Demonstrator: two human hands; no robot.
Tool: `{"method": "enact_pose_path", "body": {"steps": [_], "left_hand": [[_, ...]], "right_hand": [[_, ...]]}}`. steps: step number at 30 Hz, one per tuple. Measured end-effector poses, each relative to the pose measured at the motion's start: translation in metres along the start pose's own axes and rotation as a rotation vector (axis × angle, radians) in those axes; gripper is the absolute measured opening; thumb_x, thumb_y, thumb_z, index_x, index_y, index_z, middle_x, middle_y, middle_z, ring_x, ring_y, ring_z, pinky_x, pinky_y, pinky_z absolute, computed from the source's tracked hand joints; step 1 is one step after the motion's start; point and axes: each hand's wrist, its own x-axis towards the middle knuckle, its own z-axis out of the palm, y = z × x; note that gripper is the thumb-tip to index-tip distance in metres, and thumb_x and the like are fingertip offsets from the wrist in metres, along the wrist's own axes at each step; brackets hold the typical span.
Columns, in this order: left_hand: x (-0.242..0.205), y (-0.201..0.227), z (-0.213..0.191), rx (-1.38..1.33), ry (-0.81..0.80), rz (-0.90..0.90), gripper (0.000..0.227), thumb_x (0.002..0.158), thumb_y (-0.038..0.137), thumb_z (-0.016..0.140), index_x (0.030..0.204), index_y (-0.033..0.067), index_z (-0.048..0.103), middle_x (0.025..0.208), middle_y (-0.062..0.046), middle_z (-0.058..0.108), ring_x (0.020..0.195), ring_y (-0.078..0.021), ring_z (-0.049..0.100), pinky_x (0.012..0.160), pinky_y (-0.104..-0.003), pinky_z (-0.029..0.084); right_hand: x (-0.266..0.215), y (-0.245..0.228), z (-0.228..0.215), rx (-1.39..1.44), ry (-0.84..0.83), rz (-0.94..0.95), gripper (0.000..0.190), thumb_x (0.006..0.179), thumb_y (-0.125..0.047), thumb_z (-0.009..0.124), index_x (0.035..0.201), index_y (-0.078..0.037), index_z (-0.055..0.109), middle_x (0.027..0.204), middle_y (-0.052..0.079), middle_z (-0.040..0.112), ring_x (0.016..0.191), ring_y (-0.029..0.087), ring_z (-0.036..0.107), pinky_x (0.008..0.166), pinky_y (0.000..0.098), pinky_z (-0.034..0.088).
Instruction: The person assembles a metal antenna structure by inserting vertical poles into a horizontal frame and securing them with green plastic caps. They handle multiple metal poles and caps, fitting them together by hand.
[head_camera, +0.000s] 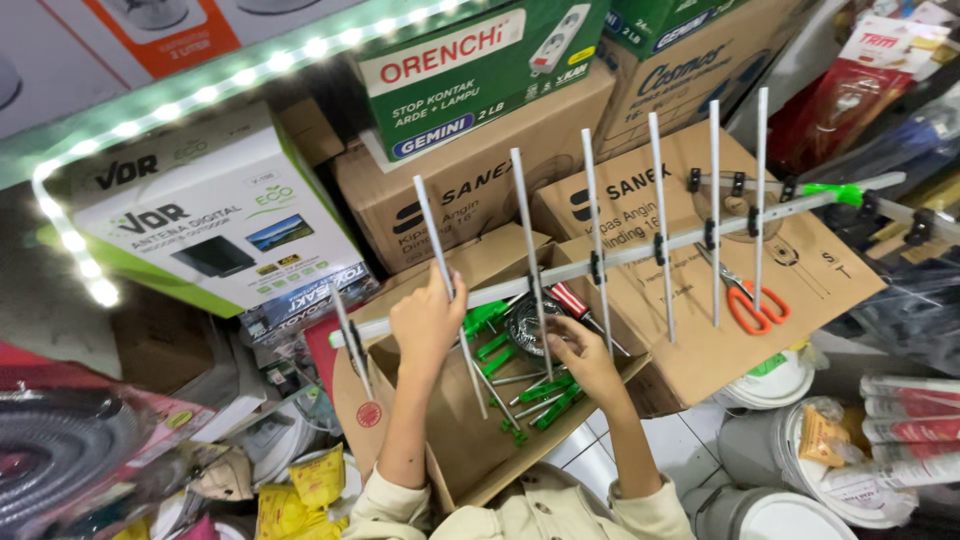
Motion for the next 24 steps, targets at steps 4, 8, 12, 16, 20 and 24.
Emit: {"method": "enact_pose_path", "body": {"steps": [4, 8, 12, 16, 20, 24], "left_hand": [[-0.001, -0.014, -0.010, 0.005, -0.022, -0.019, 0.027, 0.100, 0.040, 0.056, 0.102, 0.0148, 0.068, 0.052, -0.012, 0.063, 0.046, -0.0350, 0.063, 0.044, -0.048, 0.048], [-0.004, -0.019, -0.011, 0.031, -0.007, -0.021, 0.027, 0.100, 0.040, 0.056, 0.104, 0.0163, 0.069, 0.052, -0.013, 0.063, 0.047, -0.0355, 0.063, 0.045, -0.049, 0.048], [-0.007, -0.019, -0.007, 0.075, 0.019, 0.001, 0.033, 0.098, 0.042, 0.058, 0.111, 0.0147, 0.070, 0.052, -0.014, 0.063, 0.045, -0.0357, 0.063, 0.044, -0.048, 0.048], [-0.010, -0.020, -0.009, 0.045, 0.030, 0.008, 0.030, 0.099, 0.040, 0.057, 0.110, 0.0157, 0.070, 0.053, -0.014, 0.064, 0.047, -0.0360, 0.063, 0.045, -0.049, 0.049], [-0.010, -0.022, -0.019, 0.074, -0.011, -0.020, 0.028, 0.099, 0.041, 0.057, 0.103, 0.0166, 0.069, 0.054, -0.014, 0.064, 0.048, -0.0363, 0.064, 0.046, -0.049, 0.049], [-0.012, -0.032, -0.038, 0.068, -0.019, -0.095, 0.027, 0.101, 0.043, 0.056, 0.100, 0.0186, 0.068, 0.058, -0.014, 0.066, 0.051, -0.0367, 0.066, 0.048, -0.049, 0.050]], "right_hand": [[-0.023, -0.011, -0.017, 0.046, 0.136, -0.021, 0.035, 0.099, -0.021, 0.064, 0.125, 0.002, 0.067, 0.107, 0.010, 0.075, 0.097, 0.016, 0.072, 0.085, 0.0299, 0.059], [-0.032, -0.020, -0.034, -0.167, 0.388, -0.063, 0.032, 0.101, -0.020, 0.063, 0.125, 0.001, 0.069, 0.106, 0.010, 0.075, 0.094, 0.014, 0.070, 0.081, 0.0279, 0.055], [-0.025, -0.021, -0.026, -0.303, 0.399, -0.263, 0.030, 0.101, -0.019, 0.064, 0.123, 0.002, 0.066, 0.112, 0.009, 0.072, 0.103, 0.014, 0.068, 0.089, 0.0265, 0.054], [-0.016, -0.013, -0.018, -0.328, 0.393, -0.189, 0.030, 0.104, -0.022, 0.055, 0.125, -0.002, 0.060, 0.098, 0.005, 0.066, 0.086, 0.012, 0.064, 0.075, 0.0248, 0.053], [-0.005, 0.000, -0.015, 0.061, 0.162, -0.050, 0.027, 0.110, -0.023, 0.048, 0.120, -0.001, 0.061, 0.075, 0.000, 0.051, 0.061, 0.006, 0.046, 0.054, 0.0211, 0.039], [-0.015, -0.006, -0.008, 0.205, 0.136, 0.004, 0.025, 0.107, -0.024, 0.051, 0.117, -0.002, 0.061, 0.069, -0.003, 0.042, 0.055, 0.002, 0.034, 0.047, 0.0188, 0.029]]}}
